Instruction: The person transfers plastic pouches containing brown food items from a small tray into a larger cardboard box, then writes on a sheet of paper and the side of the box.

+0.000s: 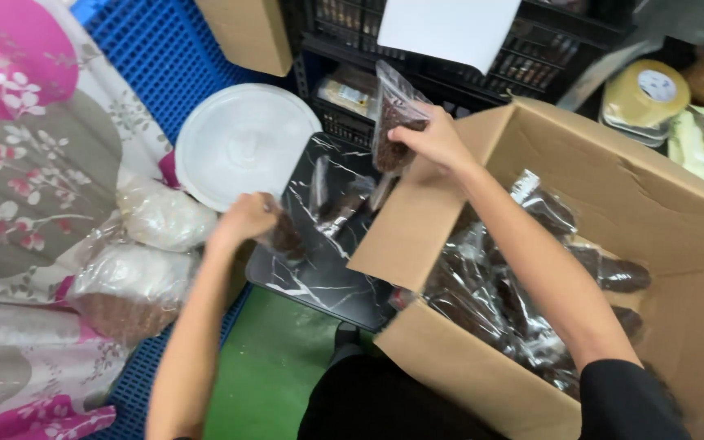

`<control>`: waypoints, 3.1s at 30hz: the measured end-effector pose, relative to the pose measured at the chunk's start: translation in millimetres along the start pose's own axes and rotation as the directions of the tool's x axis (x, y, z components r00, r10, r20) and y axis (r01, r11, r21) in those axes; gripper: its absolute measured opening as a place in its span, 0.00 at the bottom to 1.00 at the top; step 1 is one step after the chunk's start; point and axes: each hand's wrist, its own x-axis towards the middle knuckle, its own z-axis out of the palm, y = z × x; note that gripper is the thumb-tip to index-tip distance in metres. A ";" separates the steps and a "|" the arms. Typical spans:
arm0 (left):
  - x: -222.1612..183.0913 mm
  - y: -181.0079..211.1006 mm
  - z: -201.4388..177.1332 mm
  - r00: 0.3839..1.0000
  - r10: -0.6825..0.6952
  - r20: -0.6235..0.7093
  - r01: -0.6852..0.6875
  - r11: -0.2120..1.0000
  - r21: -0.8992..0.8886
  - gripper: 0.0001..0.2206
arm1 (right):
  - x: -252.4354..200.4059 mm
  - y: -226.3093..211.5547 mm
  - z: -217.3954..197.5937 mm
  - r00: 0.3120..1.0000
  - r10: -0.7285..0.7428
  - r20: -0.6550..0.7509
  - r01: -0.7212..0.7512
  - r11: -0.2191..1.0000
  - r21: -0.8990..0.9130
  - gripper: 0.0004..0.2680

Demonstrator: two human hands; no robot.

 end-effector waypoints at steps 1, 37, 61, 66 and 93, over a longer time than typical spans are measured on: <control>29.9 -20.5 25.7 0.992 -0.091 0.091 0.106 0.979 -0.173 0.16 | 15.0 2.3 8.1 0.996 0.081 -0.037 -0.086 0.985 -0.147 0.18; 324.0 70.7 187.0 0.587 0.036 0.809 -0.594 0.698 0.400 0.15 | 41.1 31.7 37.5 0.518 0.542 0.662 0.391 0.538 -0.747 0.23; 185.9 65.2 10.6 0.907 0.252 0.338 -0.239 0.968 -0.079 0.18 | 90.2 67.4 34.3 0.680 0.488 0.547 -0.060 0.781 -0.622 0.18; 140.5 109.5 -39.9 0.952 0.192 0.237 -0.233 0.960 0.156 0.22 | 55.0 -10.5 -6.6 0.819 0.366 0.442 -0.057 0.818 -0.573 0.22; -18.5 395.9 308.4 -0.067 0.458 0.887 -0.978 -0.207 0.033 0.42 | -333.5 79.4 -203.0 0.395 0.884 0.251 -0.798 0.465 -0.382 0.40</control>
